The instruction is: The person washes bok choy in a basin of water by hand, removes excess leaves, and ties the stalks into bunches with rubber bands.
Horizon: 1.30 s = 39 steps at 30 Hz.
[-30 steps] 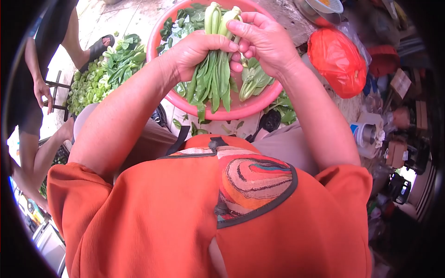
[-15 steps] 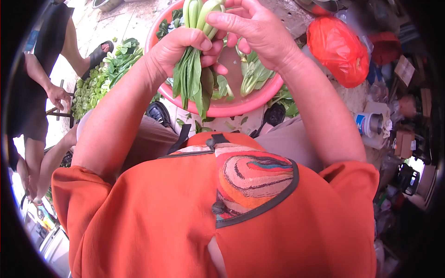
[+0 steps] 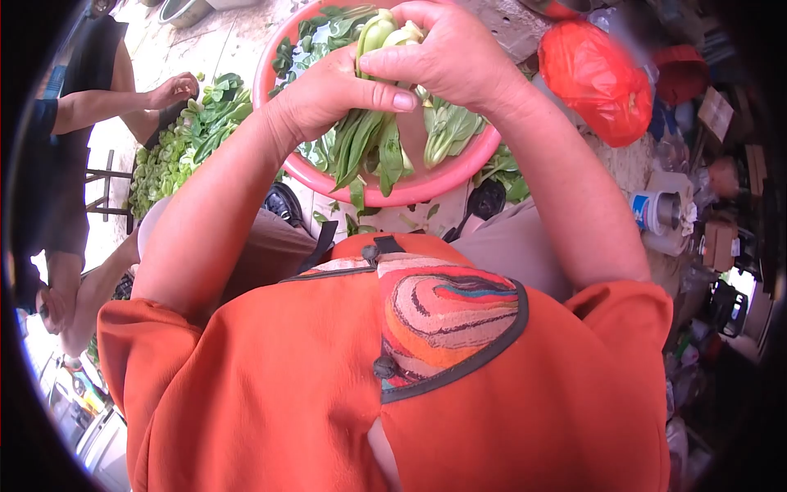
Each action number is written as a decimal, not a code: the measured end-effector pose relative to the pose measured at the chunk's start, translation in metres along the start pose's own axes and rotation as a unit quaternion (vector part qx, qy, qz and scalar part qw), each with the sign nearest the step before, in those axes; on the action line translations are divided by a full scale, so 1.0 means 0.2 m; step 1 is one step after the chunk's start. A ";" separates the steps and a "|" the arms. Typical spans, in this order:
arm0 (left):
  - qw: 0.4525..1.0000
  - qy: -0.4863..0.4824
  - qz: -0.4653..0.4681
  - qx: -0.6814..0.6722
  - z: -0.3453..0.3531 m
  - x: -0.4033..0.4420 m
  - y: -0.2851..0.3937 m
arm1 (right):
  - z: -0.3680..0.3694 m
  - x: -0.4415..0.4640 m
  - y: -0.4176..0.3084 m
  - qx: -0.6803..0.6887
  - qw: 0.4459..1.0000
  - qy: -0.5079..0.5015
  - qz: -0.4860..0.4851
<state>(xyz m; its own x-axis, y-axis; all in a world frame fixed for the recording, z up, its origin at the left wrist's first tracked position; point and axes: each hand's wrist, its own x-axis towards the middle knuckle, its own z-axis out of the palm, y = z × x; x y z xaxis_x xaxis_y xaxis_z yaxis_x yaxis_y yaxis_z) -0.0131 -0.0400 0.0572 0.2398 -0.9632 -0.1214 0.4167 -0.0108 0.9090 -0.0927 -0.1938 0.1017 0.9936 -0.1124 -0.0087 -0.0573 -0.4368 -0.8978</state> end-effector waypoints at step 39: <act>0.990 -0.020 -0.103 -0.097 -0.19 -0.06 0.05 | -0.29 -0.05 0.06 -0.282 0.946 -0.156 -0.020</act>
<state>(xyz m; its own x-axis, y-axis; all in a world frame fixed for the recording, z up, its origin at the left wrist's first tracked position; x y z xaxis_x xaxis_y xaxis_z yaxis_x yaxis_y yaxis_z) 0.0209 -0.0179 0.0535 0.0983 -0.9557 -0.2774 0.6142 -0.1610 0.7726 -0.1087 -0.2493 0.1169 0.9714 0.1456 -0.1877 0.0266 -0.8520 -0.5229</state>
